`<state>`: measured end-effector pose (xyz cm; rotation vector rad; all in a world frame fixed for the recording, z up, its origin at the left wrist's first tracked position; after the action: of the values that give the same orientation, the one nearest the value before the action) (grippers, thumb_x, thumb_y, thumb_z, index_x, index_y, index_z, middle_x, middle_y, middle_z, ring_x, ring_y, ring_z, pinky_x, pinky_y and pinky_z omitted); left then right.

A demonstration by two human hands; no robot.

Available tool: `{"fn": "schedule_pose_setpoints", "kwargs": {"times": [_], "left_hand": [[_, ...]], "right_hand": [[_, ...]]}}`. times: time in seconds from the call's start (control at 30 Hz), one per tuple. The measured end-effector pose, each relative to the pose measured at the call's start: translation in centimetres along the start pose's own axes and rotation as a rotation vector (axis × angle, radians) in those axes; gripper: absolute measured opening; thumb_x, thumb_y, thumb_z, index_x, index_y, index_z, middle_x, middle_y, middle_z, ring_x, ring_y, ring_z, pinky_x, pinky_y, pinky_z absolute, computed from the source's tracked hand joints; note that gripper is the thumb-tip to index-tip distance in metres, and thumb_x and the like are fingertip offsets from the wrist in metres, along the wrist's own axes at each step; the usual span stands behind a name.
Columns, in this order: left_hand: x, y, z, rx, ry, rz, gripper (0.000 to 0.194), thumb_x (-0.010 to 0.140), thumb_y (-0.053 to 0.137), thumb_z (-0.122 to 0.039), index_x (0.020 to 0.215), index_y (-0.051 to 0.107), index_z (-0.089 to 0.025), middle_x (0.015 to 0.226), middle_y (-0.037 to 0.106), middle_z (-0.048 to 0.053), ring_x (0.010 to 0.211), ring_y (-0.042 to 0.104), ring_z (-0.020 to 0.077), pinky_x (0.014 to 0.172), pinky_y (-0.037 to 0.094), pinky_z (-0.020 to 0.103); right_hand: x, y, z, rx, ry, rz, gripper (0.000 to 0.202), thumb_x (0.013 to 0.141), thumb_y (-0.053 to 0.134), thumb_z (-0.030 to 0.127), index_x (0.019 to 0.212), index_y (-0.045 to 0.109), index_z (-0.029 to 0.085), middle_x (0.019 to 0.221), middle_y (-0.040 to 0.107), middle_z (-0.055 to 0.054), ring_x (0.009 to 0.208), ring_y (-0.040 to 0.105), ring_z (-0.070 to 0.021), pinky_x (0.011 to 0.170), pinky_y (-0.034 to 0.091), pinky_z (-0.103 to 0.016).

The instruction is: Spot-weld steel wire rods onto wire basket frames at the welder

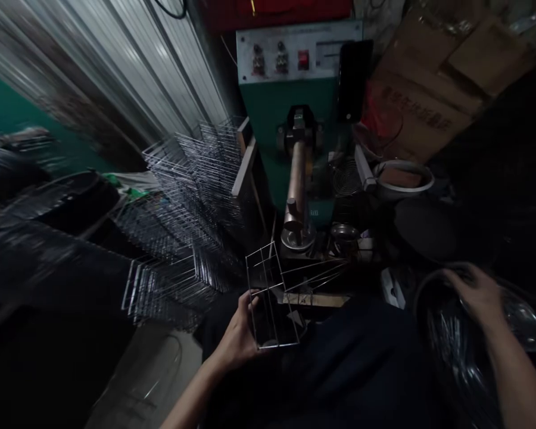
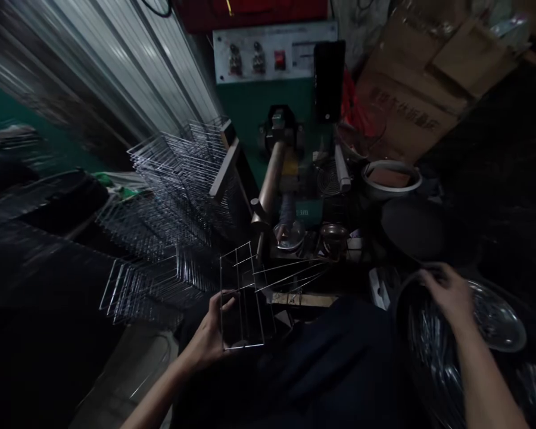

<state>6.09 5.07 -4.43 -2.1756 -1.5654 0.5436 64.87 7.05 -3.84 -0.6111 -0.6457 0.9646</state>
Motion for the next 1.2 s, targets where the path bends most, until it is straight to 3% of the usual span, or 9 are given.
{"fn": "schedule_pose_setpoints", "kwargs": {"times": [0.07, 0.17, 0.2, 0.27, 0.37, 0.47, 0.6, 0.77, 1.2], "left_hand": [[0.3, -0.2, 0.3, -0.015, 0.006, -0.002, 0.112, 0.064, 0.091, -0.038, 0.144, 0.013, -0.028, 0.143, 0.052, 0.024, 0.139, 0.052, 0.0445, 0.11, 0.046, 0.066], [0.5, -0.5, 1.0, -0.034, 0.02, 0.001, 0.113, 0.063, 0.091, -0.038, 0.145, 0.014, -0.027, 0.143, 0.052, 0.024, 0.139, 0.053, 0.0446, 0.11, 0.046, 0.066], [0.5, -0.5, 1.2, -0.043, 0.033, 0.008, 0.113, 0.063, 0.09, -0.038, 0.145, 0.014, -0.027, 0.144, 0.052, 0.024, 0.139, 0.053, 0.044, 0.11, 0.046, 0.066], [0.6, -0.6, 1.5, -0.06, 0.067, 0.015, 0.114, 0.062, 0.09, -0.039, 0.146, 0.013, -0.027, 0.145, 0.053, 0.024, 0.137, 0.055, 0.0422, 0.111, 0.046, 0.064], [0.9, -1.0, 2.0, -0.059, 0.1, 0.008, 0.116, 0.061, 0.091, -0.04, 0.146, 0.013, -0.026, 0.142, 0.058, 0.022, 0.133, 0.06, 0.0396, 0.111, 0.048, 0.059], [1.5, -1.6, 2.4, -0.041, 0.107, -0.003, 0.112, 0.061, 0.09, -0.039, 0.145, 0.017, -0.027, 0.14, 0.06, 0.02, 0.13, 0.062, 0.0382, 0.109, 0.051, 0.056], [2.4, -2.5, 3.1, -0.029, 0.12, -0.032, 0.116, 0.058, 0.092, -0.038, 0.145, 0.016, -0.027, 0.144, 0.056, 0.021, 0.135, 0.058, 0.0401, 0.109, 0.05, 0.057], [3.5, -2.6, 4.8, -0.011, 0.15, -0.028, 0.12, 0.059, 0.091, -0.042, 0.148, 0.011, -0.028, 0.145, 0.053, 0.022, 0.136, 0.057, 0.0421, 0.108, 0.05, 0.06], [5.0, -3.3, 6.6, 0.048, 0.128, -0.023, 0.125, 0.056, 0.092, -0.034, 0.148, 0.007, -0.029, 0.145, 0.051, 0.022, 0.138, 0.054, 0.0444, 0.109, 0.048, 0.064]], "right_hand": [[-1.3, 3.6, 10.3, 0.201, -0.198, 0.221, 0.033, 0.094, 0.063, 0.048, 0.111, 0.071, 0.022, 0.108, 0.075, -0.012, 0.097, 0.073, -0.0284, 0.089, 0.056, -0.04], [-4.9, 8.2, 23.9, 0.222, -0.616, 0.422, 0.023, 0.101, 0.058, 0.033, 0.118, 0.072, 0.026, 0.117, 0.074, -0.007, 0.109, 0.069, -0.0244, 0.098, 0.052, -0.04], [-6.0, 9.4, 26.9, 0.189, -0.745, 0.44, 0.022, 0.102, 0.056, 0.027, 0.116, 0.072, 0.025, 0.115, 0.075, -0.007, 0.112, 0.068, -0.0246, 0.103, 0.049, -0.043], [-7.8, 11.8, 30.6, 0.097, -0.938, 0.466, 0.022, 0.101, 0.054, 0.017, 0.114, 0.071, 0.024, 0.109, 0.077, -0.007, 0.117, 0.066, -0.0257, 0.109, 0.04, -0.051], [-8.8, 14.5, 32.2, -0.029, -1.045, 0.473, 0.024, 0.101, 0.054, 0.013, 0.116, 0.069, 0.024, 0.105, 0.078, -0.007, 0.119, 0.065, -0.0261, 0.112, 0.031, -0.057], [-8.9, 15.7, 32.2, -0.099, -1.085, 0.4, 0.03, 0.101, 0.054, 0.011, 0.125, 0.066, 0.024, 0.111, 0.077, -0.006, 0.12, 0.064, -0.026, 0.114, 0.023, -0.06], [-9.1, 16.0, 32.3, -0.14, -1.142, 0.27, 0.042, 0.096, 0.054, 0.002, 0.131, 0.064, 0.024, 0.112, 0.077, -0.005, 0.119, 0.064, -0.0244, 0.117, 0.016, -0.06], [-8.6, 15.8, 33.1, -0.076, -1.14, 0.211, 0.034, 0.097, 0.06, 0.007, 0.125, 0.066, 0.025, 0.108, 0.078, -0.004, 0.116, 0.066, -0.0221, 0.117, 0.016, -0.055], [-7.2, 17.5, 33.6, -0.004, -1.07, 0.253, 0.034, 0.095, 0.062, 0.006, 0.121, 0.066, 0.028, 0.106, 0.079, -0.002, 0.116, 0.066, -0.0205, 0.117, 0.015, -0.052]]}}
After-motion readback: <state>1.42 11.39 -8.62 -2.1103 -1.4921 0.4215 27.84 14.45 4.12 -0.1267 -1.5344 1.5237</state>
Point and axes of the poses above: each hand's wrist, its own x-axis towards the middle knuckle, its own y-axis out of the palm, z = x × y, the point moved 8 cm from there along x, towards the middle knuckle
